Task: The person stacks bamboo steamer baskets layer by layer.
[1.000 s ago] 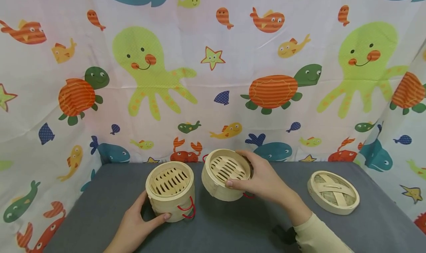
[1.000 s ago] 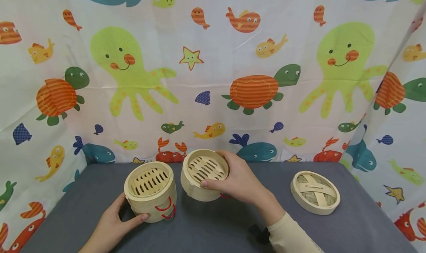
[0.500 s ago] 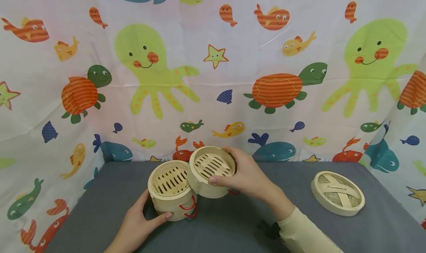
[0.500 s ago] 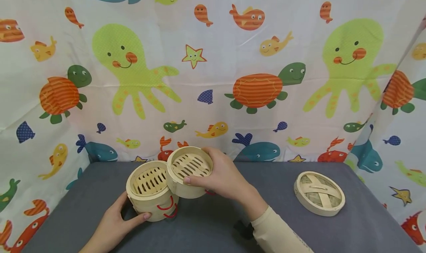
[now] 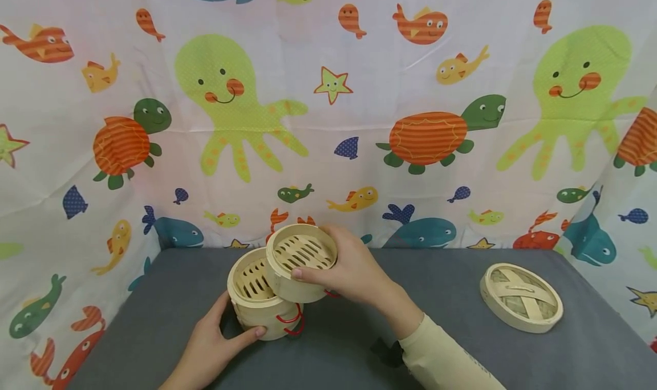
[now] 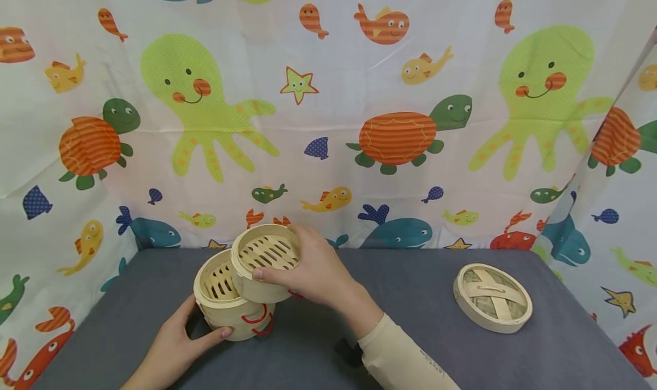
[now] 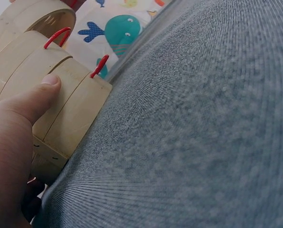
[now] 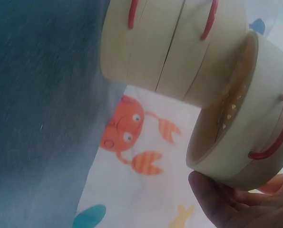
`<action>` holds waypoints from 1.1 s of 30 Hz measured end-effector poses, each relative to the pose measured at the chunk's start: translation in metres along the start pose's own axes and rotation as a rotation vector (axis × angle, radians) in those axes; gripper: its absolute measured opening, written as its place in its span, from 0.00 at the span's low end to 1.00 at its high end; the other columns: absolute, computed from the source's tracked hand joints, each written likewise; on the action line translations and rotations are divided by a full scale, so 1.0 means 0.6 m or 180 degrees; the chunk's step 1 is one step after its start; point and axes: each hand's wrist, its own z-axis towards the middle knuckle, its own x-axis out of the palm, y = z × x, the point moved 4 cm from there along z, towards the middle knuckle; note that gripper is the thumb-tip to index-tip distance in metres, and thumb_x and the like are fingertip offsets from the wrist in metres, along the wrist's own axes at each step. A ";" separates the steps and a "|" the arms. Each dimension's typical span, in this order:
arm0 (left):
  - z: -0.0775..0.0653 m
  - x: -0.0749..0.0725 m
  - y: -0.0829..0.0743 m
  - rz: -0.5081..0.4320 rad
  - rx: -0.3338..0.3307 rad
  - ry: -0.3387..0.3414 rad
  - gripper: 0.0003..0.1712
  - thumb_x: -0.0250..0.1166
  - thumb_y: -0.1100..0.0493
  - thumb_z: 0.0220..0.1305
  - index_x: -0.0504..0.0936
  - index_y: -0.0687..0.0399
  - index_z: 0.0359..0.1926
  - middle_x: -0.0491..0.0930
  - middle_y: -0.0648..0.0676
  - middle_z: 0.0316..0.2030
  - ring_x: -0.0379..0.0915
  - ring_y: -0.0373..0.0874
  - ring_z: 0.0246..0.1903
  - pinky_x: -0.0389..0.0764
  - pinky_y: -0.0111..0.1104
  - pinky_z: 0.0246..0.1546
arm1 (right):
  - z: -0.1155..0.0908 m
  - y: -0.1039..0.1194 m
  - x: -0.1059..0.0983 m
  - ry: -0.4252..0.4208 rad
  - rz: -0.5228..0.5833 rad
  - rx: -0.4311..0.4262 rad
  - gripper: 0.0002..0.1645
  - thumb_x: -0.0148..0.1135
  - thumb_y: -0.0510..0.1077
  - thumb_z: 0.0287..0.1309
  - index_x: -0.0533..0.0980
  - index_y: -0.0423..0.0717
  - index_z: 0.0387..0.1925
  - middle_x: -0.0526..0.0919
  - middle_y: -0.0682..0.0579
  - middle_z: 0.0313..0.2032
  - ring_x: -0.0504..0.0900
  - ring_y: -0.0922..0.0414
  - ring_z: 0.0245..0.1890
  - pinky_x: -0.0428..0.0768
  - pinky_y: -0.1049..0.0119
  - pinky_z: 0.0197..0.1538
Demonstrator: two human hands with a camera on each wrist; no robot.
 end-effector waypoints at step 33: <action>-0.001 -0.005 -0.002 0.0018 0.0131 -0.0021 0.65 0.80 0.27 0.58 0.58 0.44 0.86 0.69 0.59 0.78 0.62 0.61 0.79 0.63 0.69 0.74 | 0.037 0.068 0.091 0.0046 -0.0595 0.0419 0.76 0.73 0.85 0.49 0.61 0.46 0.86 0.67 0.41 0.78 0.72 0.41 0.74 0.78 0.37 0.69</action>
